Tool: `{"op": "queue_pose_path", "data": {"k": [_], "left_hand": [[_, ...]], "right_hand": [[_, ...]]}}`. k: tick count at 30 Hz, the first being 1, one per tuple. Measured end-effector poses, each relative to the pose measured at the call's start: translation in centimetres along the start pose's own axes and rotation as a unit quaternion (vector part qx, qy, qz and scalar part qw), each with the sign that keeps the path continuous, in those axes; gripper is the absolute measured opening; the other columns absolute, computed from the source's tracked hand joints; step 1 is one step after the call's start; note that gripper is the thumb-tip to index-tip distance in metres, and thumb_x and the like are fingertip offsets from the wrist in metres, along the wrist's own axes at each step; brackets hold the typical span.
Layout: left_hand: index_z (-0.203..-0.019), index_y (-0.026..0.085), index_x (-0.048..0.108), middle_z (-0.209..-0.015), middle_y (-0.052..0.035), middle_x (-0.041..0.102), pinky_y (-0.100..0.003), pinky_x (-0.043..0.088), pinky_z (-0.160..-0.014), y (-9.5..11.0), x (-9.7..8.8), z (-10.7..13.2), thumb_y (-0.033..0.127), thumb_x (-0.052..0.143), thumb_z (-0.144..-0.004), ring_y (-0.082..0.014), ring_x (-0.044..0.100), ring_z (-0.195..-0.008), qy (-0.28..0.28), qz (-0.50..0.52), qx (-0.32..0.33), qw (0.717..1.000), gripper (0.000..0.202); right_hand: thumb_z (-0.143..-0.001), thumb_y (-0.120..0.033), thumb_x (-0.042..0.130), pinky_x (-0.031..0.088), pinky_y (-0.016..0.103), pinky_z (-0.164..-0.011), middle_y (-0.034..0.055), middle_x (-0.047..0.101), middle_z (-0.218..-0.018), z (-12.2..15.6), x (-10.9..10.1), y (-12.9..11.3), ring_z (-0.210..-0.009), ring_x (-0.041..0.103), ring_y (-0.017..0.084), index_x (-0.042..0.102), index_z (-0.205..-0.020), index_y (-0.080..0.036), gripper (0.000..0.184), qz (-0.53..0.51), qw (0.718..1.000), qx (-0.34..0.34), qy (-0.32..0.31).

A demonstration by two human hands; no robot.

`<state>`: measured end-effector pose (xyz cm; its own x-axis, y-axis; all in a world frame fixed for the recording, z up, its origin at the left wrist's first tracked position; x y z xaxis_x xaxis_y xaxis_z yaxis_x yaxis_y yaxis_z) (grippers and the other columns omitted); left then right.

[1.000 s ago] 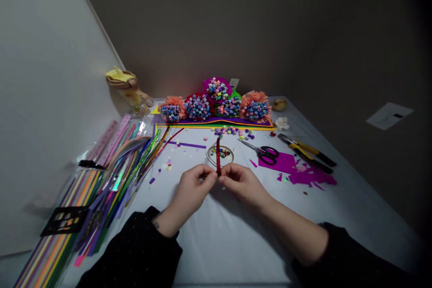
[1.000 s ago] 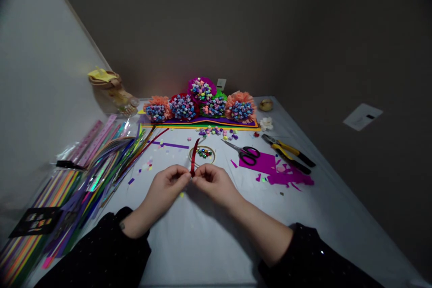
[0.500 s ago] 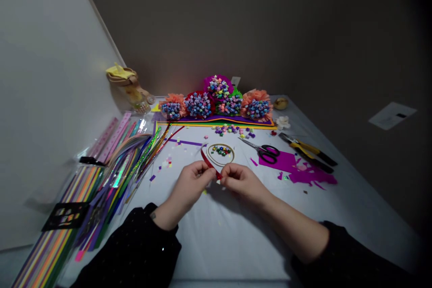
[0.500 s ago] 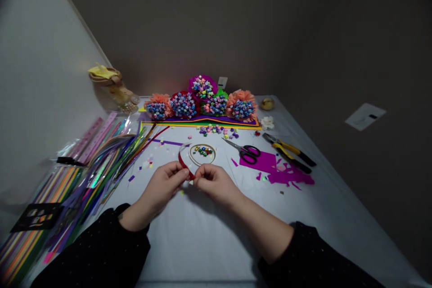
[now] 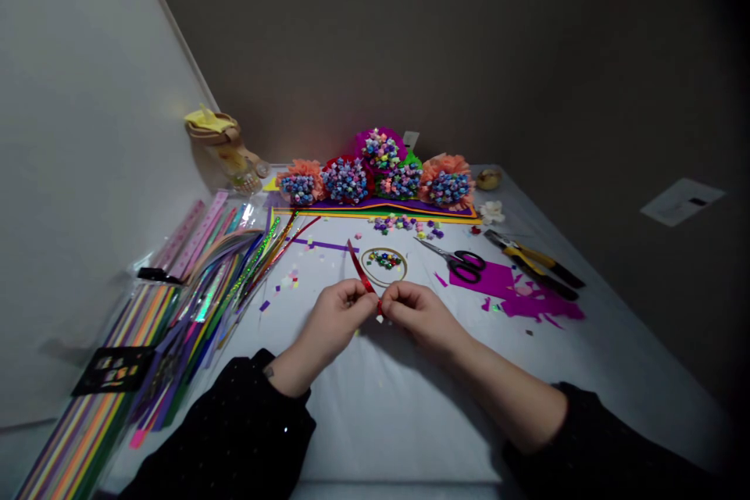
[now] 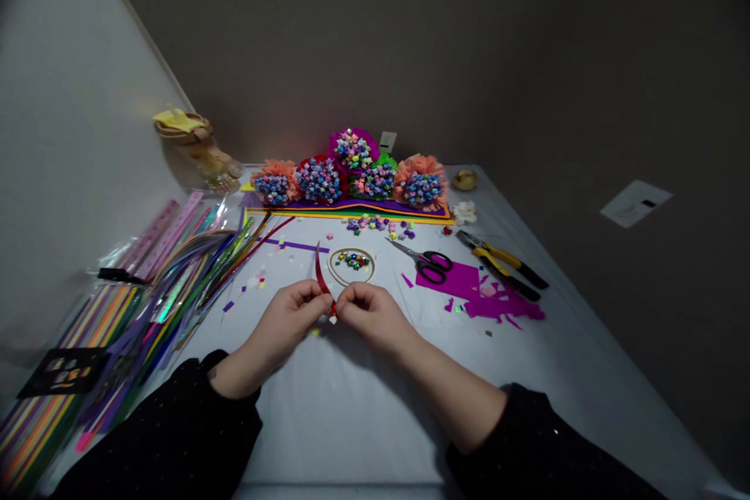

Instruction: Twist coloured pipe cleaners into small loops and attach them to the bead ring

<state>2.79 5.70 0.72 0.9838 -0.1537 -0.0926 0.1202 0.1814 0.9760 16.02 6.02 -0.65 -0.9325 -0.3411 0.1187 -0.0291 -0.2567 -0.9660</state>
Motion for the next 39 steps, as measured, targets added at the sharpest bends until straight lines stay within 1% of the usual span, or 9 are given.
{"op": "queue_pose_path", "data": {"k": [3,7,10,14,18,22,29,33,39], "left_hand": [[-0.064,0.014,0.056,-0.058,0.0044,0.05,-0.021,0.032,-0.054,0.1,0.0,0.1,0.026,0.058,-0.074,-0.0093,0.043,-0.057,-0.004,-0.006,0.003,1.0,0.015],[-0.065,0.014,0.057,-0.061,0.0032,0.052,-0.022,0.035,-0.057,0.3,0.0,0.0,0.026,0.058,-0.074,-0.01,0.045,-0.059,-0.002,-0.008,0.009,1.0,0.015],[-0.069,0.014,0.058,-0.062,0.0023,0.055,-0.022,0.037,-0.056,0.3,-0.4,0.0,0.03,0.058,-0.076,-0.0104,0.047,-0.058,0.017,0.004,0.011,1.0,0.017],[-0.075,0.015,0.06,-0.065,0.0012,0.058,-0.022,0.041,-0.06,0.5,-0.8,0.1,0.033,0.058,-0.078,-0.0119,0.052,-0.062,0.048,-0.011,0.03,0.998,0.018],[-0.075,0.015,0.062,-0.07,-0.001,0.062,-0.023,0.044,-0.064,1.0,0.0,0.5,0.027,0.058,-0.076,-0.0137,0.056,-0.068,0.019,-0.072,0.059,0.996,0.014],[-0.071,0.015,0.061,-0.067,0.0003,0.059,-0.022,0.043,-0.061,1.3,0.3,0.7,0.024,0.056,-0.075,-0.0126,0.053,-0.064,0.014,-0.097,0.063,0.993,0.012],[-0.07,0.014,0.061,-0.066,0.0009,0.059,-0.022,0.042,-0.06,1.2,-0.2,0.7,0.025,0.055,-0.075,-0.0121,0.052,-0.064,0.017,-0.077,0.049,0.996,0.013],[-0.07,0.014,0.061,-0.067,0.0008,0.059,-0.022,0.042,-0.062,1.1,0.0,0.6,0.025,0.056,-0.075,-0.0122,0.053,-0.065,0.009,-0.078,0.045,0.996,0.013],[-0.069,0.015,0.059,-0.065,0.0009,0.058,-0.022,0.041,-0.06,1.1,0.1,0.6,0.026,0.053,-0.077,-0.0125,0.052,-0.064,0.005,-0.076,0.043,0.996,0.015]], "right_hand": [[-0.072,-0.028,0.06,0.023,0.021,-0.044,-0.0077,0.041,-0.047,0.0,0.0,-0.2,-0.043,0.029,0.006,0.055,-0.066,-0.017,0.013,0.015,1.0,-0.005,-0.004],[-0.07,-0.029,0.06,0.028,0.022,-0.049,-0.0039,0.05,-0.056,0.0,0.1,-0.5,-0.05,0.036,0.008,0.055,-0.065,-0.017,0.015,0.047,0.999,-0.018,-0.009],[-0.071,-0.03,0.059,0.03,0.022,-0.052,-0.0035,0.05,-0.059,0.0,0.0,-0.8,-0.054,0.038,0.009,0.053,-0.065,-0.017,0.015,0.072,0.997,-0.034,-0.008],[-0.076,-0.032,0.057,0.03,0.022,-0.053,-0.005,0.045,-0.059,0.0,-0.6,-0.7,-0.054,0.036,0.009,0.052,-0.07,-0.018,0.016,0.087,0.994,-0.056,0.033],[-0.077,-0.033,0.056,0.033,0.023,-0.056,-0.0041,0.045,-0.062,0.0,-0.9,-0.7,-0.058,0.039,0.01,0.051,-0.07,-0.018,0.017,0.095,0.991,-0.075,0.065],[-0.075,-0.032,0.056,0.033,0.023,-0.056,-0.0038,0.045,-0.062,0.0,-0.6,-0.8,-0.059,0.04,0.011,0.051,-0.068,-0.018,0.017,0.097,0.991,-0.077,0.055],[-0.075,-0.034,0.058,0.031,0.022,-0.052,-0.0048,0.045,-0.059,0.2,-0.6,-0.7,-0.053,0.038,0.01,0.054,-0.071,-0.018,0.016,0.046,0.997,-0.05,0.041],[-0.068,-0.031,0.062,0.033,0.023,-0.054,-0.0036,0.048,-0.06,0.1,-0.4,-1.0,-0.056,0.04,0.01,0.052,-0.066,-0.017,0.017,0.058,0.997,-0.051,0.029],[-0.07,-0.027,0.058,0.032,0.023,-0.054,-0.0034,0.048,-0.06,0.2,-0.3,-1.0,-0.056,0.04,0.01,0.051,-0.065,-0.017,0.012,0.082,0.995,-0.056,0.027]]}}
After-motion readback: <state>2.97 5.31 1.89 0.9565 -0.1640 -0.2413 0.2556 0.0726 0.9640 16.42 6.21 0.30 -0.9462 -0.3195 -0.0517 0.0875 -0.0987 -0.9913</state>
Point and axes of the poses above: each hand's wrist, its own z-axis away from the middle knuckle, its own x-axis out of the palm, y = z × x, the point moved 5 cm from there along -z, towards the middle knuckle
